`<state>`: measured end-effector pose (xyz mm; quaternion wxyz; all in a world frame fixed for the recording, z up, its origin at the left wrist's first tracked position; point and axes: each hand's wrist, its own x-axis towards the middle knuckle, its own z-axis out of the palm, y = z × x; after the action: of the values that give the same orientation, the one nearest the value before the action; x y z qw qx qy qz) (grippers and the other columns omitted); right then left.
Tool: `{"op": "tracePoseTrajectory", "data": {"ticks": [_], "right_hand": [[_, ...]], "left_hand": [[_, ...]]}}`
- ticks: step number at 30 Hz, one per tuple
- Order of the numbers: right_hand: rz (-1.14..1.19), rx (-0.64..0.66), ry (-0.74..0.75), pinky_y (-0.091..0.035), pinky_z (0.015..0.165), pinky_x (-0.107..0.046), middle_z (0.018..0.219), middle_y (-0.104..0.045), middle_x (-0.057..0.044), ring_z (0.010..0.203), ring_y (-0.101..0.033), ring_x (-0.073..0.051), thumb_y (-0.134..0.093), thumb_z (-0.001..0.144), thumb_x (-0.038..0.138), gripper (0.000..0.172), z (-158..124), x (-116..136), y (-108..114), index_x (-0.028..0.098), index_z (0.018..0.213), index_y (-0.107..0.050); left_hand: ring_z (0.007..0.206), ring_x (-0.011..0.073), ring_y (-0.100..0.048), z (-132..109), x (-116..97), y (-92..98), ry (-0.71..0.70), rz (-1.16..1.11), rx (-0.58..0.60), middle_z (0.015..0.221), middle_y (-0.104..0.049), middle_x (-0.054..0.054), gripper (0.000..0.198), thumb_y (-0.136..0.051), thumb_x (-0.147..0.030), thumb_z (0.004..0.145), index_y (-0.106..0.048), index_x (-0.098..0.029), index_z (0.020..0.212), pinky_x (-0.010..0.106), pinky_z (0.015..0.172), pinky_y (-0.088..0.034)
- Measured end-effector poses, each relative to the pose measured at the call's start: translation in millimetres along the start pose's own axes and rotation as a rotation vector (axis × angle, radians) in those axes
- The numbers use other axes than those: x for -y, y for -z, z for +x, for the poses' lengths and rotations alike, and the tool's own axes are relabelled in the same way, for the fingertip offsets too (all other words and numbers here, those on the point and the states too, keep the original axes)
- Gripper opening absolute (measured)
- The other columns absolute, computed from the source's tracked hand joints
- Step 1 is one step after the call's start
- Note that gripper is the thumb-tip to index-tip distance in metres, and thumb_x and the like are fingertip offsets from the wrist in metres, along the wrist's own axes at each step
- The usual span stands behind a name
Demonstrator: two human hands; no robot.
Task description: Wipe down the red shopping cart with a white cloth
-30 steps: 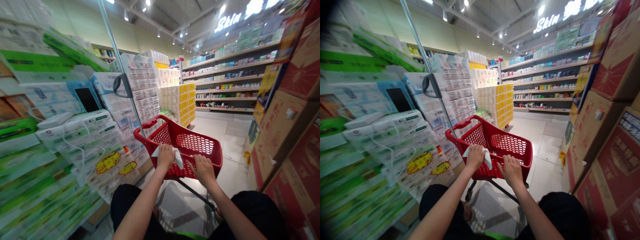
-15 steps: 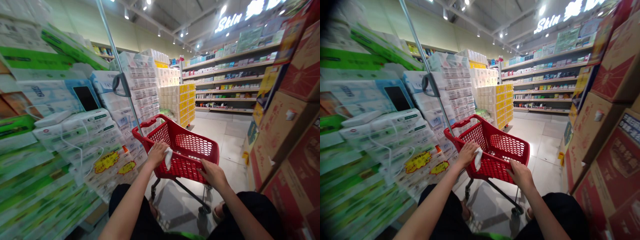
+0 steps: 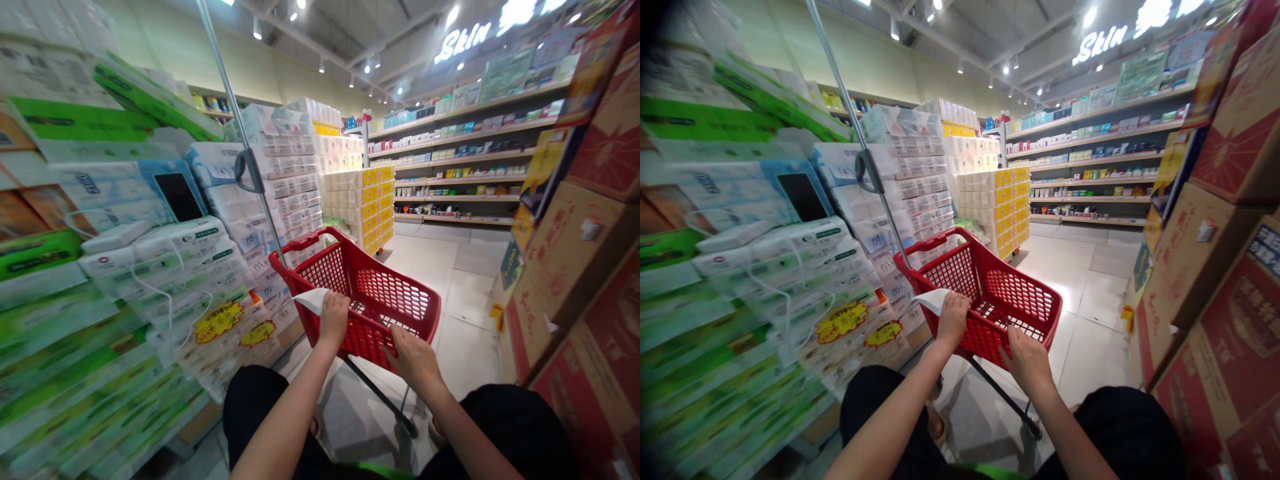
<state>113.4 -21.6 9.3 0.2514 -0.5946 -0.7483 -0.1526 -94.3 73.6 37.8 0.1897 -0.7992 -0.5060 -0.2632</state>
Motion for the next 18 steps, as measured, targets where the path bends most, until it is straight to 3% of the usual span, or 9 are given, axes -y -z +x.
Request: {"op": "tracePoseTrajectory", "data": {"ticks": [3, 6, 10, 15, 18], "right_hand": [[-0.003, 0.012, -0.003, -0.032, 0.057, -0.027, 0.084, -0.064, -0.002, 0.071, -0.062, -0.017, -0.054, 0.089, 0.030, 0.012, -0.1, 7.0, 5.3, 0.023, 0.096, -0.047], [0.011, 0.022, 0.007, -0.032, 0.057, -0.027, 0.086, -0.065, -0.002, 0.072, -0.063, -0.017, -0.054, 0.089, 0.030, 0.012, 1.0, 7.1, 8.8, 0.023, 0.096, -0.047], [0.039, 0.038, 0.026, -0.032, 0.056, -0.026, 0.087, -0.065, -0.002, 0.071, -0.063, -0.016, -0.052, 0.090, 0.030, 0.012, 2.5, 0.9, 7.9, 0.023, 0.098, -0.046], [0.073, 0.043, 0.047, -0.031, 0.057, -0.026, 0.085, -0.065, -0.001, 0.071, -0.062, -0.016, -0.051, 0.090, 0.030, 0.011, 4.4, -5.7, 0.8, 0.023, 0.097, -0.047], [0.078, 0.030, 0.048, -0.032, 0.058, -0.027, 0.085, -0.065, -0.001, 0.071, -0.062, -0.016, -0.052, 0.089, 0.030, 0.012, 5.5, -4.2, -1.8, 0.023, 0.098, -0.047]], "left_hand": [[0.125, 0.0266, -0.046, -11.3, -20.3, 3.8, -0.036, -0.093, 0.017, 0.120, -0.056, 0.011, 0.033, -0.048, -0.013, 0.086, -0.053, -0.017, 0.118, 0.053, 0.117, -0.026], [0.136, 0.0298, -0.035, -19.4, -18.7, 14.8, -0.150, -0.190, 0.054, 0.138, -0.046, 0.014, 0.053, -0.055, -0.025, 0.082, -0.042, -0.016, 0.133, 0.055, 0.118, -0.023], [0.141, 0.0263, -0.031, -17.7, 8.7, 28.3, -0.226, -0.177, 0.116, 0.149, -0.038, 0.012, 0.058, -0.055, -0.027, 0.084, -0.037, -0.018, 0.139, 0.050, 0.118, -0.024], [0.138, 0.0257, -0.035, -3.0, 52.5, 32.9, -0.148, -0.023, 0.081, 0.140, -0.050, 0.005, 0.045, -0.054, -0.015, 0.085, -0.051, -0.028, 0.128, 0.052, 0.118, -0.022], [0.132, 0.0235, -0.041, 3.1, 62.1, 28.5, -0.104, 0.050, 0.035, 0.128, -0.057, 0.005, 0.040, -0.046, -0.011, 0.090, -0.055, -0.029, 0.125, 0.050, 0.115, -0.029]]}}
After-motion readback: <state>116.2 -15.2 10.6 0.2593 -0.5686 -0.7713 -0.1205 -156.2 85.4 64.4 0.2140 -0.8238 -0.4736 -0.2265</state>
